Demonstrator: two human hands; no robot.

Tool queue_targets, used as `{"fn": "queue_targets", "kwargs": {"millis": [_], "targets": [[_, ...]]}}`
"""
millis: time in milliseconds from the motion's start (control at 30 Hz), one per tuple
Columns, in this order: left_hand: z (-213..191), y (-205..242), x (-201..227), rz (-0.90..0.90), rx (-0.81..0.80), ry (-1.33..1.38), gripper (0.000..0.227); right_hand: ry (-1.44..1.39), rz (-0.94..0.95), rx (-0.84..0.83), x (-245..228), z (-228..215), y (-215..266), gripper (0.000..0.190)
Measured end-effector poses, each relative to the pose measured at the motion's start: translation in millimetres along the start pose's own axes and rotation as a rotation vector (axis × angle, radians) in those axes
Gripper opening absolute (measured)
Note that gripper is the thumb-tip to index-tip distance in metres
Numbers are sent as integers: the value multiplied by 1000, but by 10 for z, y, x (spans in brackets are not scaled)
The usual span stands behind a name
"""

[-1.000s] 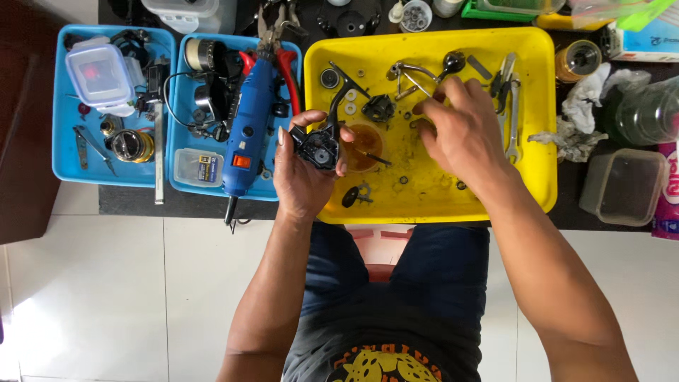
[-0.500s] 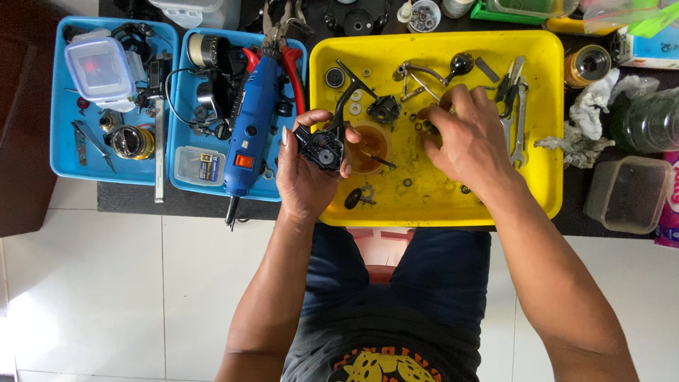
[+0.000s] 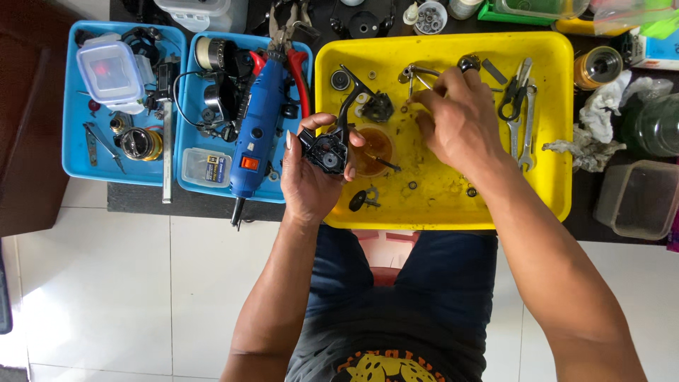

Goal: The person disassembles a small black mechanical component, removes a gear, and applies a brown substance from a small container using a brush to the gear and internal parts. The person then reassembles the component and continues applying the substance to the gear.

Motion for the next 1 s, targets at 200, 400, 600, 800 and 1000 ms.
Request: {"fn": "queue_targets", "kwargs": {"millis": [200, 400, 600, 800, 1000], "targets": [[5, -15, 4, -2, 1, 1, 50, 40, -57, -49, -60, 50, -121, 23], [4, 2, 5, 12, 1, 20, 50, 138, -81, -47, -40, 208, -186, 20], [-4, 4, -3, -12, 10, 31, 50, 13, -126, 61, -120, 74, -185, 20], [-7, 7, -1, 13, -19, 34, 50, 88, -12, -62, 74, -173, 114, 24], [-222, -12, -122, 46, 38, -12, 58, -38, 147, -340, 129, -65, 233, 15]]}}
Point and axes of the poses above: each hand's wrist, its own y-axis away from the middle knuckle, its own z-axis out of the palm, x = y × z, the point moved 8 cm from there along -y, towards the middle knuckle, and after that the axes turned 10 degrees about -x, right-handed, at the moved point
